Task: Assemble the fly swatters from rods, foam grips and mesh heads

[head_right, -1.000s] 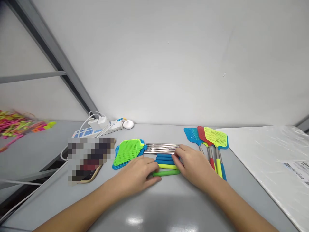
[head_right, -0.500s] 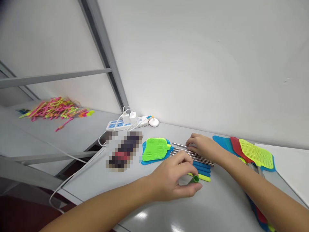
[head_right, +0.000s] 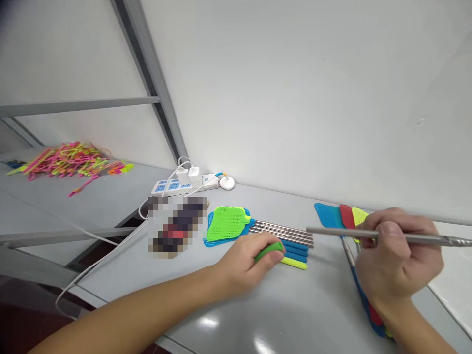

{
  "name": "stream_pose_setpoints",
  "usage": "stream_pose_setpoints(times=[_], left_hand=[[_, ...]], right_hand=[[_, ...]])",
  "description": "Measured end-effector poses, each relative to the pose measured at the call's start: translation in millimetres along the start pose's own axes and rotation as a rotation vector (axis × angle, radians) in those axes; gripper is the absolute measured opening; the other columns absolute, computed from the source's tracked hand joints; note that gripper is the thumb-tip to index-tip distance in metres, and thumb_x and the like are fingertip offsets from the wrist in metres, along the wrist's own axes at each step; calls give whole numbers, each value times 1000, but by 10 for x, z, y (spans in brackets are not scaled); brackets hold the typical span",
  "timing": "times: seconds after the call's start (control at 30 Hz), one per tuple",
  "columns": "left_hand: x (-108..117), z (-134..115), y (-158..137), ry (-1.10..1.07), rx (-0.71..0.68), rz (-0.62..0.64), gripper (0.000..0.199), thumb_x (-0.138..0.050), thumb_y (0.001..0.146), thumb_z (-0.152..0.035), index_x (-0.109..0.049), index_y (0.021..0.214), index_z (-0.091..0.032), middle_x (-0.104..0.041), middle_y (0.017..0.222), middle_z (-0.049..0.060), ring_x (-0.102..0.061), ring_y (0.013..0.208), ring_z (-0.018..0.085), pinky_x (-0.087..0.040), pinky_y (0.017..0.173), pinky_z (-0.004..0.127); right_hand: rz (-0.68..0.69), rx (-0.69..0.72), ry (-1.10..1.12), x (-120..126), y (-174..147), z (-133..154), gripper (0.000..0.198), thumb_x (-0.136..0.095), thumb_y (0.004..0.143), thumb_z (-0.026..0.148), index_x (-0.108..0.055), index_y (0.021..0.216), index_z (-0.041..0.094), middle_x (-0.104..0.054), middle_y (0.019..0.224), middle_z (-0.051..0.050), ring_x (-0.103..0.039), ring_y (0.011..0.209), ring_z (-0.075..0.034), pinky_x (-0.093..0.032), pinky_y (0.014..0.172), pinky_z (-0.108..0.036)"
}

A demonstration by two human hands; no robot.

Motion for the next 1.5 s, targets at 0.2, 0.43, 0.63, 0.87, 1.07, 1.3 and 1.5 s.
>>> stream_pose_setpoints(times=[0.2,0.43,0.63,0.87,1.07,1.3,1.5], left_hand=[[-126,67,36,270,-33,158,32,-41,98,-44,-57,87,-19,-60,79,1,-54,73,15,-39,66,26],[-236,126,41,329,-31,294,29,-40,99,-42,-57,91,-20,-62,83,2,-57,75,16,-40,66,26],[-245,163,17,318,3,282,34,-37,99,-44,-54,84,-19,-58,76,0,-53,68,14,-38,61,25],[-189,166,30,277,39,243,35,-35,100,-45,-53,83,-19,-56,74,-1,-52,68,14,-38,61,25],[-214,156,12,382,-5,291,33,-35,100,-44,-53,85,-20,-60,76,0,-54,67,15,-36,60,25],[-174,147,18,425,-27,247,35,-32,101,-43,-54,84,-20,-62,76,0,-56,66,15,-35,59,26],[42,134,96,651,-57,137,37,-33,100,-44,-53,82,-20,-64,76,1,-56,65,16,-29,55,27]], right_hand=[[-271,-130,518,144,-298,110,37,-49,89,57,-57,79,22,-51,57,2,-52,50,-15,-40,47,-28],[-434,-212,853,77,-476,54,35,-45,96,48,-56,78,21,-53,63,2,-48,46,-9,-40,46,-25],[-352,-182,919,1,-429,99,31,-48,96,44,-53,75,21,-56,65,3,-46,42,-8,-41,45,-25],[-339,-161,935,14,-444,127,29,-49,96,39,-55,75,21,-56,64,3,-48,43,-9,-40,44,-25],[-181,-120,895,-146,-462,171,30,-47,97,38,-56,74,21,-54,62,3,-49,48,-10,-40,50,-26],[277,-124,735,-395,-393,312,23,-57,91,43,-66,94,23,-58,70,1,-57,66,-14,-48,63,-28],[-137,24,335,339,-129,74,23,-68,83,40,-63,102,27,-64,88,-1,-60,79,-16,-50,69,-29]])
Point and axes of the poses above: each hand's wrist, its own y-axis towards the middle knuckle, its own x-axis out of the back of the hand, z = x × y, the point moved 8 cm from there along y, towards the middle knuckle
